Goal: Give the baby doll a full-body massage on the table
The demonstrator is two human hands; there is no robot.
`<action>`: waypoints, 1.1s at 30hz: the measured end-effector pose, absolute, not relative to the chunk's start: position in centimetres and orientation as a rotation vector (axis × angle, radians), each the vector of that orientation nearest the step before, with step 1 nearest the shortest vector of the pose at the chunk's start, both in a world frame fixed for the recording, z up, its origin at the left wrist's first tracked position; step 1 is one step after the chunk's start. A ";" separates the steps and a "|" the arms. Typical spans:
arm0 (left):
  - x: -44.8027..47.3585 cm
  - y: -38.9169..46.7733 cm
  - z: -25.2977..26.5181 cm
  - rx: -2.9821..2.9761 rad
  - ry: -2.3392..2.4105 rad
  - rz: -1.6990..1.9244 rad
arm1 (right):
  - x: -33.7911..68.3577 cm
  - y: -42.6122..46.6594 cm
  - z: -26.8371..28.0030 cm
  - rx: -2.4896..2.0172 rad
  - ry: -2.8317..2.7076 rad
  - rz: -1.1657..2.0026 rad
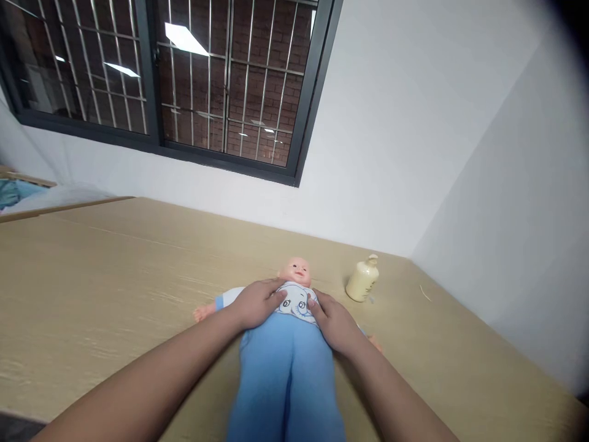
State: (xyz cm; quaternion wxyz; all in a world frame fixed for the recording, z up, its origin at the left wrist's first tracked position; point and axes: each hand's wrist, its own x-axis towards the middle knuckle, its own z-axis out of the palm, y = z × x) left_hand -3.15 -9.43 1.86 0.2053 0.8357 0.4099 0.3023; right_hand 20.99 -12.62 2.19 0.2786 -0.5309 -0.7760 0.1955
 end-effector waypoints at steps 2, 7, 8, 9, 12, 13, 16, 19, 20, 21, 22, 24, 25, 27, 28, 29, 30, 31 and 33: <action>-3.6 -9.2 1.8 2.356 1.236 0.789 | 21.1 -12.6 2.1 -1.477 -2.069 0.450; -4.0 -9.0 1.6 2.418 1.282 0.733 | 19.4 -15.1 2.7 -1.257 -2.201 0.073; -4.0 -9.0 1.7 2.424 1.270 0.736 | 18.8 -15.9 3.0 -1.109 -2.323 0.089; -3.9 -9.1 1.7 2.426 1.258 0.739 | 18.2 -16.7 3.4 -0.964 -2.466 0.131; -3.8 -9.1 1.8 2.416 1.221 0.735 | 16.9 -17.8 4.3 -0.876 -2.668 0.244; -3.8 -9.1 1.8 2.410 1.205 0.732 | 16.8 -17.6 4.5 -0.901 -2.682 0.262; -3.8 -8.8 1.7 2.401 1.180 0.731 | 17.6 -15.7 4.3 -0.977 -2.673 0.287; -3.8 -8.4 1.4 2.408 1.201 0.720 | 19.2 -13.6 3.6 -1.093 -2.590 0.329; -3.8 -8.4 1.4 2.406 1.214 0.717 | 19.7 -13.1 3.4 -1.145 -2.539 0.352; -3.9 -8.3 1.5 2.399 1.216 0.710 | 20.2 -12.8 3.3 -1.194 -2.482 0.377; -4.0 -8.3 1.7 2.387 1.203 0.700 | 20.7 -12.6 3.3 -1.233 -2.425 0.404; -4.6 -8.2 2.1 2.346 1.138 0.660 | 21.5 -12.6 3.6 -1.273 -2.334 0.472; -5.1 -8.2 2.5 2.322 1.107 0.631 | 22.0 -12.6 3.8 -1.277 -2.304 0.519; -6.2 -8.2 3.1 2.295 1.081 0.568 | 23.1 -12.7 4.3 -1.289 -2.272 0.642; -6.8 -8.2 3.5 2.291 1.080 0.528 | 23.8 -12.7 4.5 -1.308 -2.265 0.708; -7.4 -8.2 3.7 2.293 1.073 0.478 | 24.6 -12.7 4.6 -1.337 -2.265 0.770; -8.0 -8.1 4.0 2.291 1.057 0.419 | 25.3 -12.6 4.7 -1.379 -2.267 0.826; -8.6 -8.1 4.2 2.290 1.047 0.355 | 26.0 -12.5 4.7 -1.433 -2.272 0.875; -9.5 -7.9 4.3 2.305 1.105 0.263 | 27.3 -12.2 4.4 -1.577 -2.265 0.944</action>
